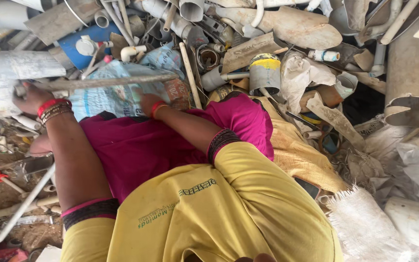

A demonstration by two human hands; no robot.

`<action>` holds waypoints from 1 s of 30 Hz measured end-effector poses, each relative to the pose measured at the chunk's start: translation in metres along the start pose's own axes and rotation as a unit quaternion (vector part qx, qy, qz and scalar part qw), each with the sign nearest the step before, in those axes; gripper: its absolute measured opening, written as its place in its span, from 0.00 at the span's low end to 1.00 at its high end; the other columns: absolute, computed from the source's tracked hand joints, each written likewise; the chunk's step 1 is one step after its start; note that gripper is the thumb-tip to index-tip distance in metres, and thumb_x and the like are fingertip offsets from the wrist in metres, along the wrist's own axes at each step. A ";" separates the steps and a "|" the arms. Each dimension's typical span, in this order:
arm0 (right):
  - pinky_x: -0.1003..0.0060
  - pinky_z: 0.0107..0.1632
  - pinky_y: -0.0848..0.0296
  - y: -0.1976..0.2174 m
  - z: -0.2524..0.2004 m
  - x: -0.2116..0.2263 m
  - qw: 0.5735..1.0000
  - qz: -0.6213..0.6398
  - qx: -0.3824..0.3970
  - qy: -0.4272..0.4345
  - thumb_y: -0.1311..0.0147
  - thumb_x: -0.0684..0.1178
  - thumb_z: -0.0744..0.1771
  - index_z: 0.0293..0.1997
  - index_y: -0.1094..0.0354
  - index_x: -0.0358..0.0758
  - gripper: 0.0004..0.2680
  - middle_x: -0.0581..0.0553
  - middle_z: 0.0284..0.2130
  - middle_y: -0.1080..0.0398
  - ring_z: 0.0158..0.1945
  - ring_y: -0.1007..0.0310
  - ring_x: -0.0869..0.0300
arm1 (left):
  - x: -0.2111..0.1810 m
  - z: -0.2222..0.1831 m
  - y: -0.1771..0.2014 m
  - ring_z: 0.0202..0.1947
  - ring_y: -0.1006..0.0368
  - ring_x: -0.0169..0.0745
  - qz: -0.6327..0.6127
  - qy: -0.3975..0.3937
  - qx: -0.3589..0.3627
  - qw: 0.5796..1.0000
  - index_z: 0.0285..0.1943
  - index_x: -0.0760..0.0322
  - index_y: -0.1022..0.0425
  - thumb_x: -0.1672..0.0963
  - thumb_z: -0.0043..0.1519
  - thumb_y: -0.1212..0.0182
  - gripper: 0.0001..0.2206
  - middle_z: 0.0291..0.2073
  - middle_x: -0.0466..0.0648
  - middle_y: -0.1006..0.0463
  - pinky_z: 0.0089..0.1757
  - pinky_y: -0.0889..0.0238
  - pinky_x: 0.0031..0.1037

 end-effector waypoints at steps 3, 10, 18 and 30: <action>0.51 0.57 0.25 -0.002 -0.001 -0.004 0.989 -0.123 0.075 0.035 0.54 0.52 0.69 0.48 0.22 0.43 0.12 0.35 0.49 0.23 0.53 0.21 0.44 | -0.026 -0.013 -0.008 0.52 0.23 0.51 0.029 -0.157 0.034 0.987 0.57 0.72 0.24 0.62 0.61 0.29 0.16 0.53 0.60 0.21 0.54 0.26 0.37; 0.51 0.54 0.27 -0.002 -0.012 -0.040 0.994 0.043 0.037 -0.090 0.44 0.57 0.62 0.52 0.26 0.41 0.17 0.35 0.50 0.27 0.53 0.25 0.46 | -0.018 -0.019 -0.013 0.51 0.24 0.48 0.046 -0.151 0.072 0.985 0.62 0.69 0.33 0.62 0.65 0.38 0.16 0.55 0.59 0.24 0.50 0.27 0.36; 0.50 0.57 0.29 0.017 -0.025 -0.095 0.984 -0.037 0.116 -0.128 0.43 0.56 0.62 0.54 0.28 0.43 0.17 0.34 0.52 0.29 0.55 0.27 0.45 | -0.013 -0.015 -0.024 0.48 0.24 0.54 -0.112 -0.052 0.122 0.985 0.64 0.72 0.34 0.65 0.63 0.45 0.18 0.53 0.65 0.25 0.50 0.24 0.41; 0.47 0.58 0.31 0.032 -0.022 -0.072 0.992 -0.013 0.070 -0.107 0.46 0.56 0.62 0.66 0.42 0.46 0.24 0.32 0.53 0.30 0.56 0.29 0.41 | -0.029 -0.070 -0.055 0.59 0.27 0.50 -0.087 -0.105 0.269 0.954 0.69 0.68 0.37 0.60 0.69 0.35 0.21 0.62 0.60 0.28 0.56 0.28 0.38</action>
Point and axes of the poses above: each hand's wrist, its own z-axis towards the middle knuckle, its own y-axis out of the back of the hand, x = y × z, the point moved 8 cm from there along z, towards the middle knuckle
